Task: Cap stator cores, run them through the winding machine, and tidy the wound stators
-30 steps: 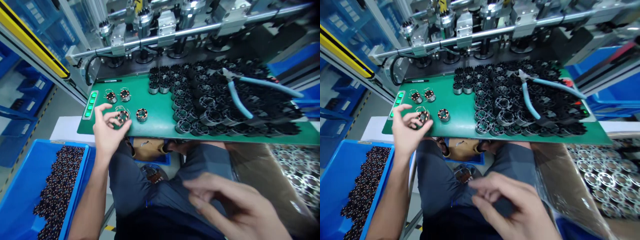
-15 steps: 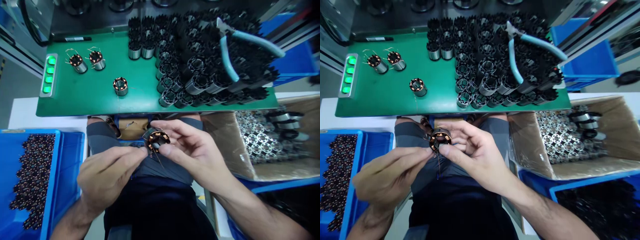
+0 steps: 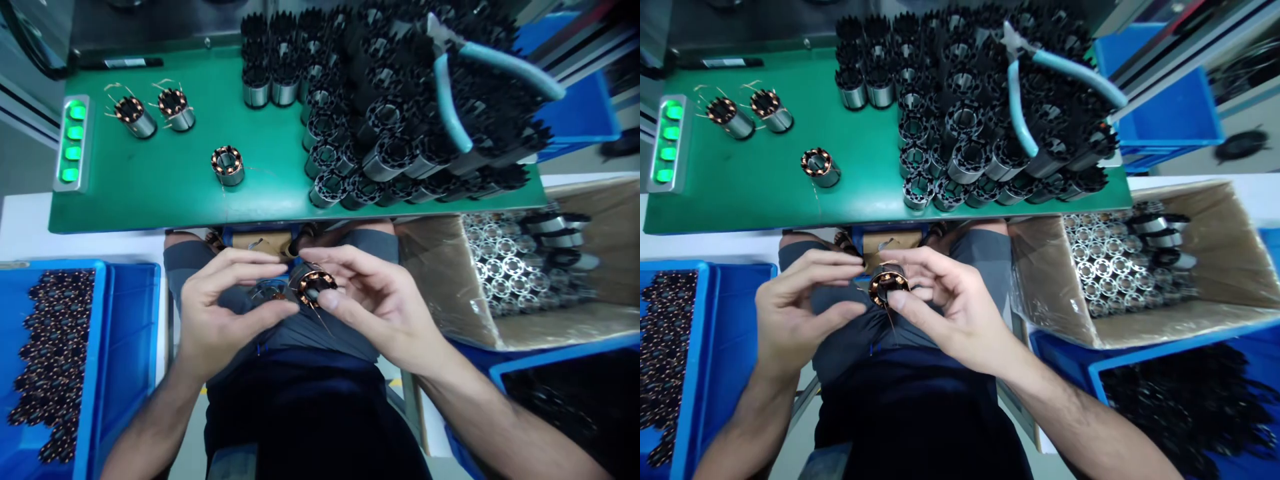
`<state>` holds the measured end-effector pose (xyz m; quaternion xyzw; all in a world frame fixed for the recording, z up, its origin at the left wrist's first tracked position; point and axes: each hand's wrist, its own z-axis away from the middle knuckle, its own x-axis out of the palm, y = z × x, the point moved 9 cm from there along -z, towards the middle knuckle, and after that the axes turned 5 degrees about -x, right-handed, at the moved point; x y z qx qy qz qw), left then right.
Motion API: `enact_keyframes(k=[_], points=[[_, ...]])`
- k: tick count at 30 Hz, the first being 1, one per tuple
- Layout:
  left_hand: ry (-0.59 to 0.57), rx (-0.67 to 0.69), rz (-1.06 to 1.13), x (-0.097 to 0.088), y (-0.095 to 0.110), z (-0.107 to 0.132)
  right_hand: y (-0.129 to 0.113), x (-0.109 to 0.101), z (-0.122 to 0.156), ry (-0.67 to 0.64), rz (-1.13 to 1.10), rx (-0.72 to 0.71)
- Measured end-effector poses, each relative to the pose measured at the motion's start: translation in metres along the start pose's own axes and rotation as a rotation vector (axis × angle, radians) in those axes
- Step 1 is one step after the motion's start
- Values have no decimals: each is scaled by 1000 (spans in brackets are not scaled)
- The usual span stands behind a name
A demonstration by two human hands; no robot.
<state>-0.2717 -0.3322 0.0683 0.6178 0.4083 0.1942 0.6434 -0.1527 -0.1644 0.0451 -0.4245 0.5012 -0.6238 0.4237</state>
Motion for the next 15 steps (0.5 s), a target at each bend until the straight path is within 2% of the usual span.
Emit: enact_keyframes(k=[1, 3, 6, 8, 9, 11, 15], points=[[-1, -12, 43, 4, 3, -1, 1, 2, -1, -1, -4, -2], [-43, -97, 161, 17, -8, 0, 0, 3, -2, -2, -47, -9], [-113, -316, 357, 34, -49, 12, -5, 0, 3, -38, -158, -23], [-82, -425, 408, 32, -73, 19, -7, -3, 9, -70, -164, -17], [-65, -443, 403, 29, -78, 21, -6, -4, 11, -84, -137, -15], [-84, -386, 356, 23, -69, 18, -5, -4, 13, -111, -57, -26], [-201, -221, 288, 25, -25, 6, 1, 7, 10, -172, 75, -41]])
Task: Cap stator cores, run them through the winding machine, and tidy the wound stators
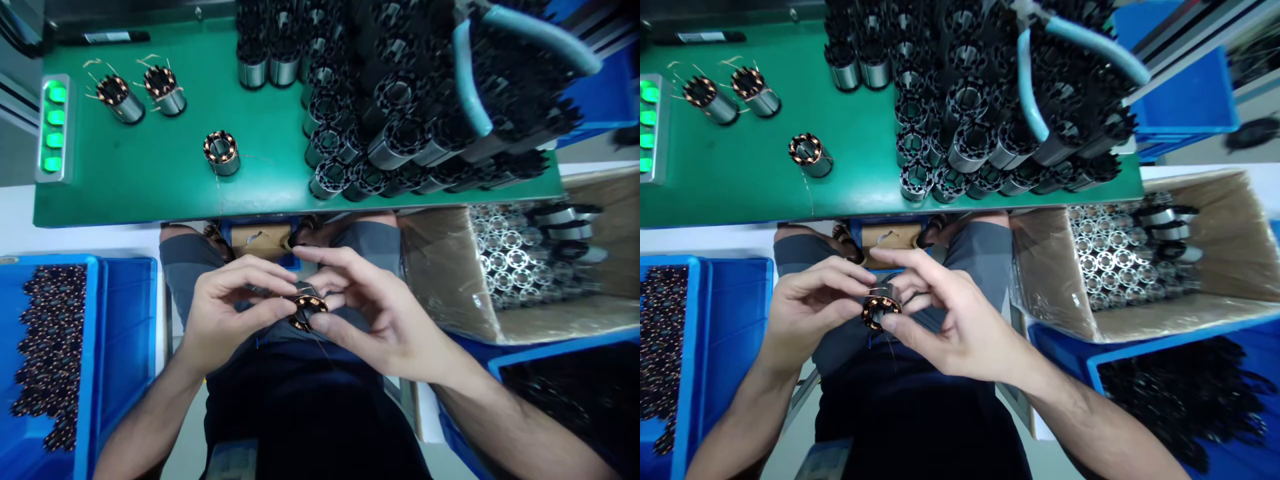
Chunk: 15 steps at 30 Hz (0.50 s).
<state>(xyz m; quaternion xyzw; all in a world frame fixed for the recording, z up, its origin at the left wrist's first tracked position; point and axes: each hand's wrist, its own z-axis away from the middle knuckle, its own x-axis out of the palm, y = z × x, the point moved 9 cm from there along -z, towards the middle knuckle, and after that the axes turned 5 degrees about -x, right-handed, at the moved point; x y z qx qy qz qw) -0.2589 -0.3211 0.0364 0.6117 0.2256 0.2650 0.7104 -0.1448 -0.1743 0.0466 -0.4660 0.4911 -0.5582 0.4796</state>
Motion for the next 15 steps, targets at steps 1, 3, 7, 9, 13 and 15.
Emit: enact_keyframes(k=[1, 3, 7, 9, 13, 15], points=[[-6, 3, -9, 3, 5, 0, 2, 2, -1, -8, 20, 9], [-10, -21, -6, 7, 3, 0, 5, 4, -1, -10, 5, 11], [5, -149, 81, 9, -39, 3, 5, -5, 6, 36, -196, -24], [36, -209, 111, 4, -59, 7, 5, -10, 10, 56, -248, -3], [91, 19, -2, -7, -31, 16, 4, -5, 9, 9, -200, 40], [61, 197, -218, 0, 3, 23, 3, 3, 4, -36, -168, 43]])
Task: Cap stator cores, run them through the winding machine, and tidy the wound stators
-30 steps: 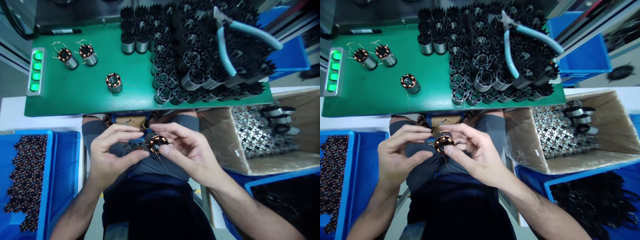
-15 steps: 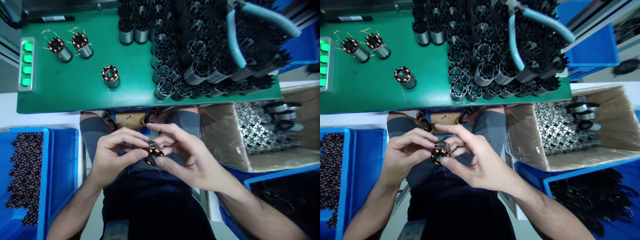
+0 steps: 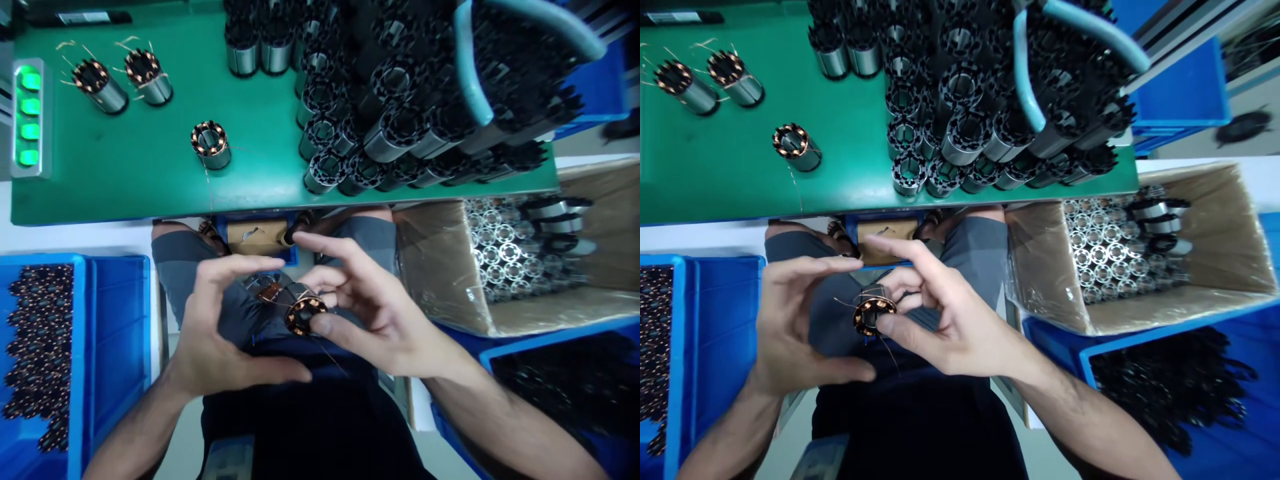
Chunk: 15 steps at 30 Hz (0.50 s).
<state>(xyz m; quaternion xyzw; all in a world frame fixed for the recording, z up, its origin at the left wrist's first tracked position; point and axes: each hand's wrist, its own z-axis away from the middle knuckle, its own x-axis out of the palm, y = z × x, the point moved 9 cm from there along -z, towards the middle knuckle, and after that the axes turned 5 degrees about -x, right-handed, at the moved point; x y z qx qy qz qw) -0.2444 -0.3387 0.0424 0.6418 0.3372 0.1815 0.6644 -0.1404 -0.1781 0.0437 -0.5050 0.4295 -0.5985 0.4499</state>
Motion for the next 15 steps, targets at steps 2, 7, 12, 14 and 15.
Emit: enact_keyframes(k=[2, 7, 12, 14, 15], points=[[-46, 104, -170, 6, 25, 1, -1, 8, -5, -46, 33, -12], [-11, 227, -262, 9, 43, 1, -23, -1, -10, 85, 354, -228], [51, 468, -404, 14, 56, 2, -32, -11, -5, 200, 331, -357], [104, 440, -408, 11, 58, -1, -24, -21, -3, 302, 226, -299], [140, 409, -411, 8, 58, -3, -20, -29, -1, 387, 164, -277]])
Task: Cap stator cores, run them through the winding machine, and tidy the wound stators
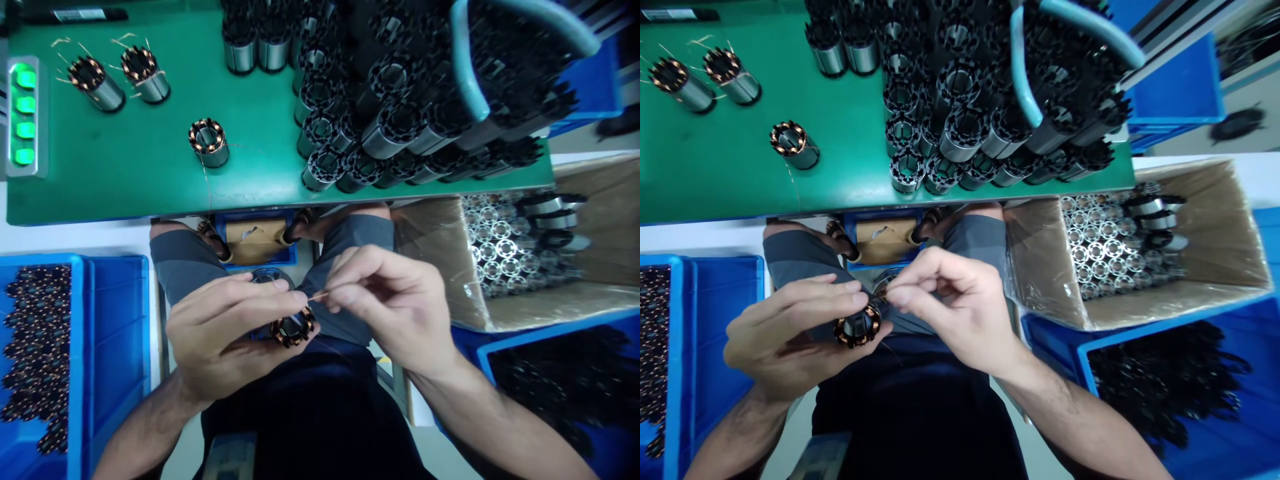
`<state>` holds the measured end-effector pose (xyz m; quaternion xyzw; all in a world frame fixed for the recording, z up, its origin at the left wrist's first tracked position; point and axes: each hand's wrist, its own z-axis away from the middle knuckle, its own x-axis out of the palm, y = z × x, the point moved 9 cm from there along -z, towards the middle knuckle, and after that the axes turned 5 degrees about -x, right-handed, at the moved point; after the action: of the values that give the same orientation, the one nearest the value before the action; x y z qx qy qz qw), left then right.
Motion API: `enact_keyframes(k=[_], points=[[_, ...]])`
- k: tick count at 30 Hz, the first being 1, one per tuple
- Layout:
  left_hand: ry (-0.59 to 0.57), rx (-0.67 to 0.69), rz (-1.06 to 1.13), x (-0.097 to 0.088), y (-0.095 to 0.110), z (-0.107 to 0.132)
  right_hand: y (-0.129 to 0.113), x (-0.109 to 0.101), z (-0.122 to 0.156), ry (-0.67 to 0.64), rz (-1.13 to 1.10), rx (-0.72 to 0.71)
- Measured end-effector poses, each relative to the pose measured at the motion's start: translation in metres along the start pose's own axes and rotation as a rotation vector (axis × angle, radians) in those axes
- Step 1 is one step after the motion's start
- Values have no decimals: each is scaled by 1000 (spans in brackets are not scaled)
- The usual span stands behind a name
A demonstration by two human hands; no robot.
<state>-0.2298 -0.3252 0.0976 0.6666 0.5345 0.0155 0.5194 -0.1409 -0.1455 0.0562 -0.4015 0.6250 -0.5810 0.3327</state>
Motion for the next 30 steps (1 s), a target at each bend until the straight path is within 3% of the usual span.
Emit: enact_keyframes(k=[2, 4, 9, 16, 18, 21, 25, 30], points=[[55, -67, -23, -6, -3, -2, 5, -15, 3, 183, -71, 15], [83, -132, -46, -10, -7, -3, 0, -18, 7, 246, -45, -42], [101, -144, -73, -13, -11, -2, -21, 17, 12, -22, 166, -237], [42, -117, -33, 2, -8, -6, -25, 14, 9, -50, 249, -330], [-7, -103, -9, 11, -6, -6, -21, 12, 9, -8, 220, -275], [24, -66, -4, 12, -4, -7, -1, 14, 12, 88, 34, -59], [51, -18, -79, 13, -3, -6, 30, 39, 23, 86, -325, 218], [16, 49, -213, 22, -3, 0, 44, 43, 29, 136, -385, 251]])
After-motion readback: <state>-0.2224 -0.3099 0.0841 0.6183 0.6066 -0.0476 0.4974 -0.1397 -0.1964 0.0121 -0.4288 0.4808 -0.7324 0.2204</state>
